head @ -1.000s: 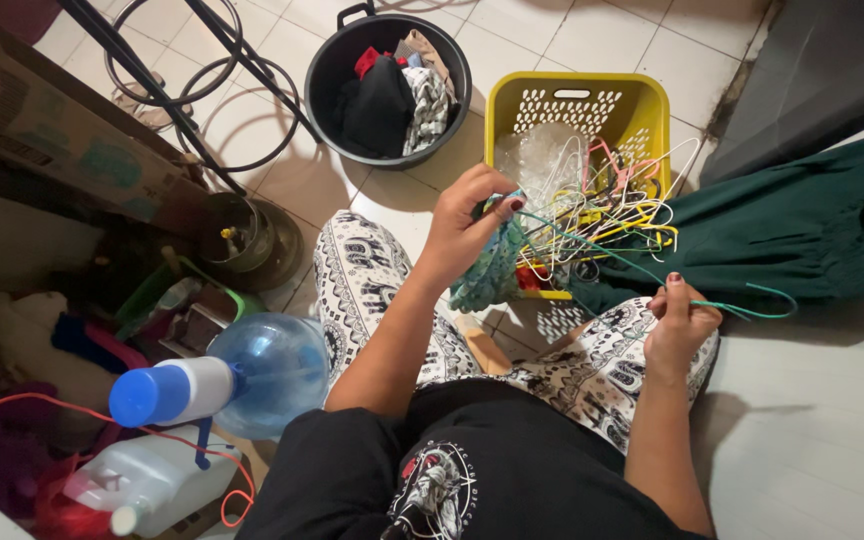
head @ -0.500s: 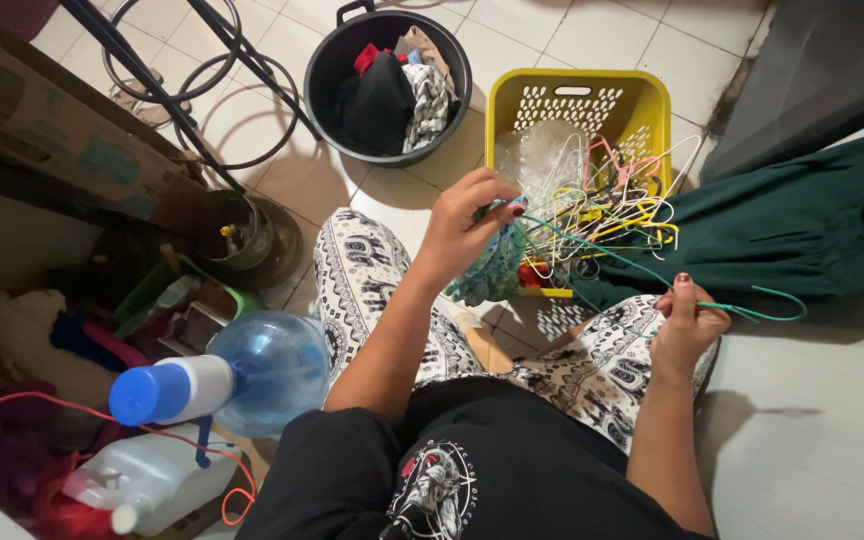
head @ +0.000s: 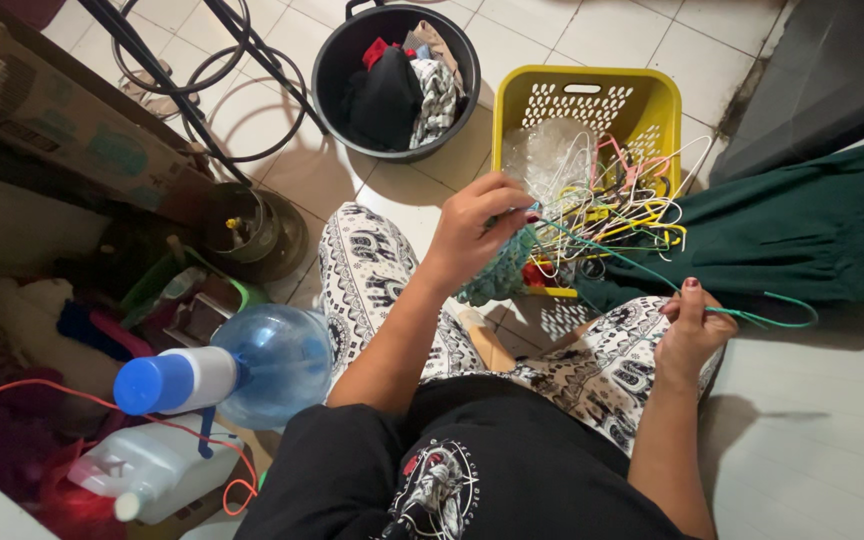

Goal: The person sits on the floor and picks up a small patterned cloth from a yellow basket. They select a hanger, unfold the cloth, and place it onto the hanger. The person adjusts the cloth on the hanger and then holds it up.

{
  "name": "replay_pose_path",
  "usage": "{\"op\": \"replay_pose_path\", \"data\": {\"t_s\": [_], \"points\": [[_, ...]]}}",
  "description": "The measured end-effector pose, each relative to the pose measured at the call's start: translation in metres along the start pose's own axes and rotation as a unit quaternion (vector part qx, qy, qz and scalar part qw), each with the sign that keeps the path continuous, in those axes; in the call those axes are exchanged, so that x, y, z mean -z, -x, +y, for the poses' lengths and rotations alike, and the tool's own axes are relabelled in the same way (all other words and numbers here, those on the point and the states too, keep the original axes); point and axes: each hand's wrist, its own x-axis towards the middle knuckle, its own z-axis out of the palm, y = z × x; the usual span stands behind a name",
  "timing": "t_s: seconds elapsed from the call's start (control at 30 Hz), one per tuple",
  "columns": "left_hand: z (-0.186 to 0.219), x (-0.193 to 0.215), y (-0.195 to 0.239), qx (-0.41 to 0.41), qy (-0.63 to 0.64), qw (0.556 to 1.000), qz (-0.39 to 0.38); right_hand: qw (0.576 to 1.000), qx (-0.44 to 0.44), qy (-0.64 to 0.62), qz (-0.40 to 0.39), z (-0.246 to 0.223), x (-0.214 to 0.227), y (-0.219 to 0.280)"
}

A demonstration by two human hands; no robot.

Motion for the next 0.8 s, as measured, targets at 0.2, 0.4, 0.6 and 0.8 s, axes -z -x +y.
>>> {"op": "replay_pose_path", "data": {"t_s": [0.2,0.4,0.6,0.8], "points": [[-0.006,0.002,0.001,0.007,0.024,0.999,0.035,1.0,-0.015,-0.002,0.001,-0.001,-0.001,0.001],[-0.004,-0.001,0.001,0.04,0.024,0.999,0.028,1.0,-0.023,0.008,0.007,-0.002,-0.004,0.002],[-0.01,-0.003,0.002,0.025,0.0,0.999,0.038,1.0,-0.002,0.016,-0.023,-0.001,-0.005,0.008],[-0.037,0.001,0.007,0.064,0.029,0.997,0.022,0.999,-0.011,0.045,-0.009,0.0,-0.006,0.008]]}}
